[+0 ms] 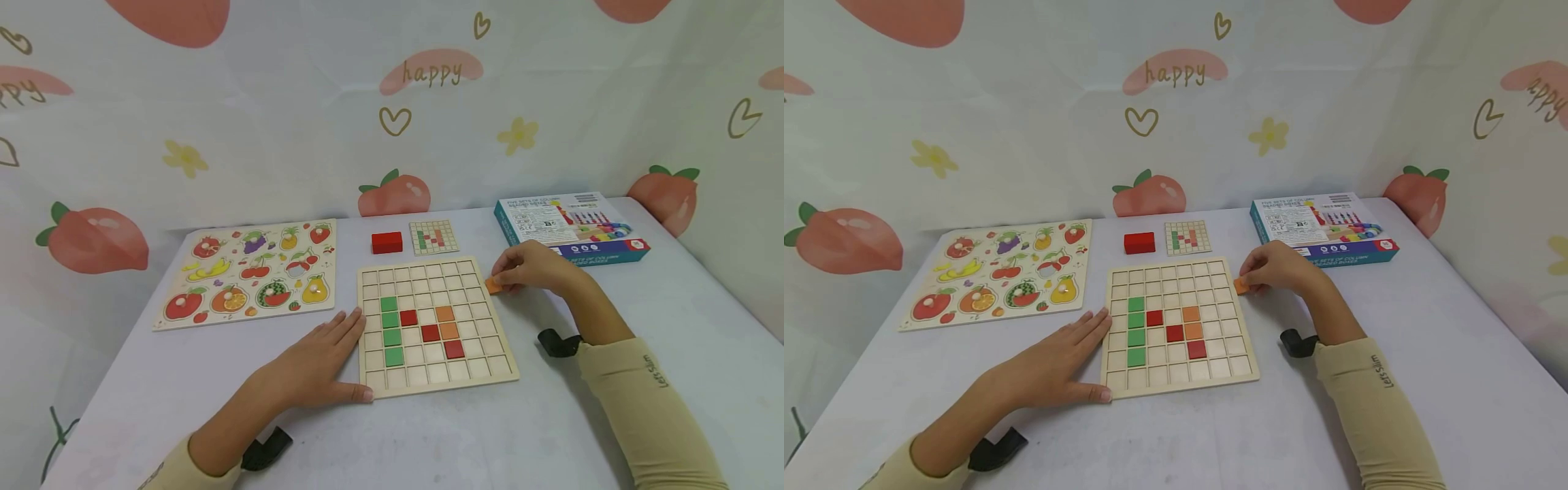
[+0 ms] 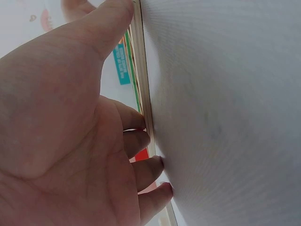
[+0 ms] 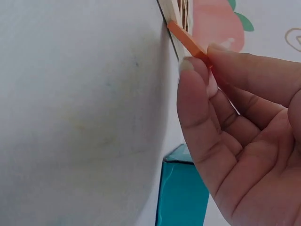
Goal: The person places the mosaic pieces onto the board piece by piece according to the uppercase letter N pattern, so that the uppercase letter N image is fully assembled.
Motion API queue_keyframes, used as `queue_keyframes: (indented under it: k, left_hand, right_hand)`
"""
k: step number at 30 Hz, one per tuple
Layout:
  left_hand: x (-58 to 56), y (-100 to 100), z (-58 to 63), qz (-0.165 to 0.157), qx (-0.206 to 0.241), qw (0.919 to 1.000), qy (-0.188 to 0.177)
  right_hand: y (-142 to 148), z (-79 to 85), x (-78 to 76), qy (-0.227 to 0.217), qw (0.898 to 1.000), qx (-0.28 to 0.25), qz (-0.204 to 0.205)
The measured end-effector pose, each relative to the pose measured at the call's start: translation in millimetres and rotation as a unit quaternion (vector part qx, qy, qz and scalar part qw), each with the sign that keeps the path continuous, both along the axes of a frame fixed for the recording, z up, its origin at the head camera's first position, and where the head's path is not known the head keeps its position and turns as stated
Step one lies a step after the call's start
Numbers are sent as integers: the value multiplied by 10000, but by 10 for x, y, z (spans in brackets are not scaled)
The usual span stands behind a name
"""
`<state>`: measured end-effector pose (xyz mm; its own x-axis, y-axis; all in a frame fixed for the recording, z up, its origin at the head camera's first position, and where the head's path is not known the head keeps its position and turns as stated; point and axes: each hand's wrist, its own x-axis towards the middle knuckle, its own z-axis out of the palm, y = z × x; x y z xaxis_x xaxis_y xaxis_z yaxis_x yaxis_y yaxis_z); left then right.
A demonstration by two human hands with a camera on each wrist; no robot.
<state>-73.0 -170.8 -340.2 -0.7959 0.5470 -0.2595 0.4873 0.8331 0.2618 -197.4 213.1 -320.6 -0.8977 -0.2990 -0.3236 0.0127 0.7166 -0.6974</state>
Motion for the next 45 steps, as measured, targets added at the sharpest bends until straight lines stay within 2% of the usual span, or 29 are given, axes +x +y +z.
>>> queue_keyframes:
  k: [15,37,45]
  left_hand:
    - [-7,-11,-3,5,-23,10000,-28]
    - [-11,-12,-10,22,-43,10000,-18]
    - [-12,-7,-11,21,-44,10000,-10]
  right_hand:
    - [-44,9,-6,16,9999,-150,-11]
    - [-459,-21,-95,-301,9958,-501,704]
    - [-602,-34,-102,-186,9933,-613,964]
